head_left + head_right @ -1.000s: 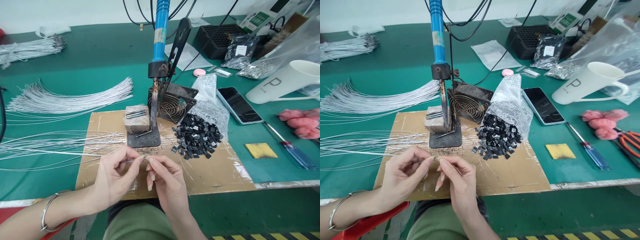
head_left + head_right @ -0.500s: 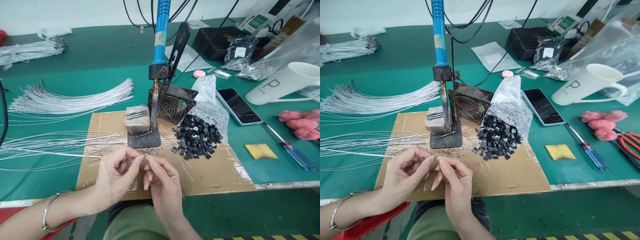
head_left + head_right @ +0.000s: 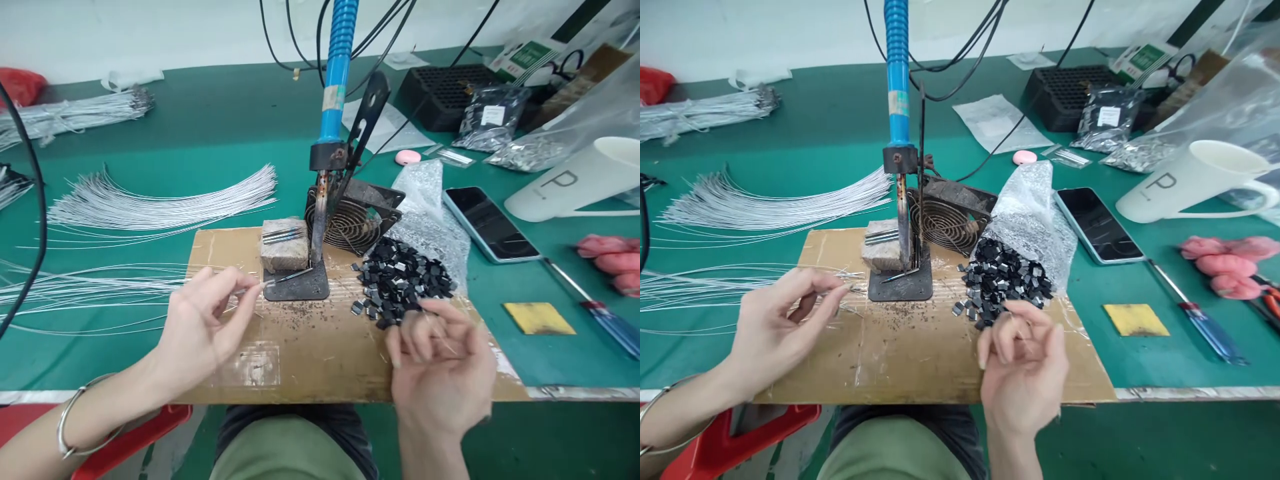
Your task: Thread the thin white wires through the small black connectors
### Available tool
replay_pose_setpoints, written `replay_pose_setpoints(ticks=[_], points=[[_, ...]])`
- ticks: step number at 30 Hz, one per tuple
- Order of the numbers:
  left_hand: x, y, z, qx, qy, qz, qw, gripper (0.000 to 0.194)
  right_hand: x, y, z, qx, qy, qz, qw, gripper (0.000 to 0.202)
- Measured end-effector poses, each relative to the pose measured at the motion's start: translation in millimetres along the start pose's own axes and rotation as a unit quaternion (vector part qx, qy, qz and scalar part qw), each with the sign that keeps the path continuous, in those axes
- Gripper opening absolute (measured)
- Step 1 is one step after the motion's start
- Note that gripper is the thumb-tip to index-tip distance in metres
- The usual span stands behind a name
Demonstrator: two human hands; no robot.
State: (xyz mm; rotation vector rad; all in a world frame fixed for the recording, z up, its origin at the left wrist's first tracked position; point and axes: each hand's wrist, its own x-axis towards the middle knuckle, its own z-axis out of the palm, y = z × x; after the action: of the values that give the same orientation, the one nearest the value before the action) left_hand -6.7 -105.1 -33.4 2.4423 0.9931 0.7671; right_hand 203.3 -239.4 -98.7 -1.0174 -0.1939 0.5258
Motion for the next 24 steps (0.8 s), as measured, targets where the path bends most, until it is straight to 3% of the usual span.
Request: replay_pose_setpoints(ticks=[6,9,15,18,20,24], points=[[13.6,-43.3,-3.9,-0.017,-0.012,-0.108,0.994,0.019,3.0,-0.6,-7.8,-0.012,0.000,-0.008,1.000,0.048],[12.0,-53.6,-2.0,0.039,-0.018,-0.058,0.997,0.019,2.4,-0.1,-8.1,-0.016,-0.011,-0.001,1.000,0.048],[10.1,-51.3,-2.0,0.174,-0.019,0.046,0.983,0.027,3.1,0.0,-10.1,-0.017,-0.026,0.004,1.000,0.046],[28.3,-63.3,-6.8,0.236,-0.022,0.031,0.971,0.032,3.0,0.4,-10.8,-0.012,-0.026,0.007,1.000,0.046],[47.7,-80.4,-9.8,0.311,-0.051,-0.009,0.949,0.033,3.0,0.7,-10.8,-0.010,-0.025,0.009,1.000,0.046],[85.3,-119.0,-8.4,0.340,-0.064,-0.048,0.937,0.027,2.9,1.5,-10.5,-0.006,-0.026,0.012,1.000,0.044]])
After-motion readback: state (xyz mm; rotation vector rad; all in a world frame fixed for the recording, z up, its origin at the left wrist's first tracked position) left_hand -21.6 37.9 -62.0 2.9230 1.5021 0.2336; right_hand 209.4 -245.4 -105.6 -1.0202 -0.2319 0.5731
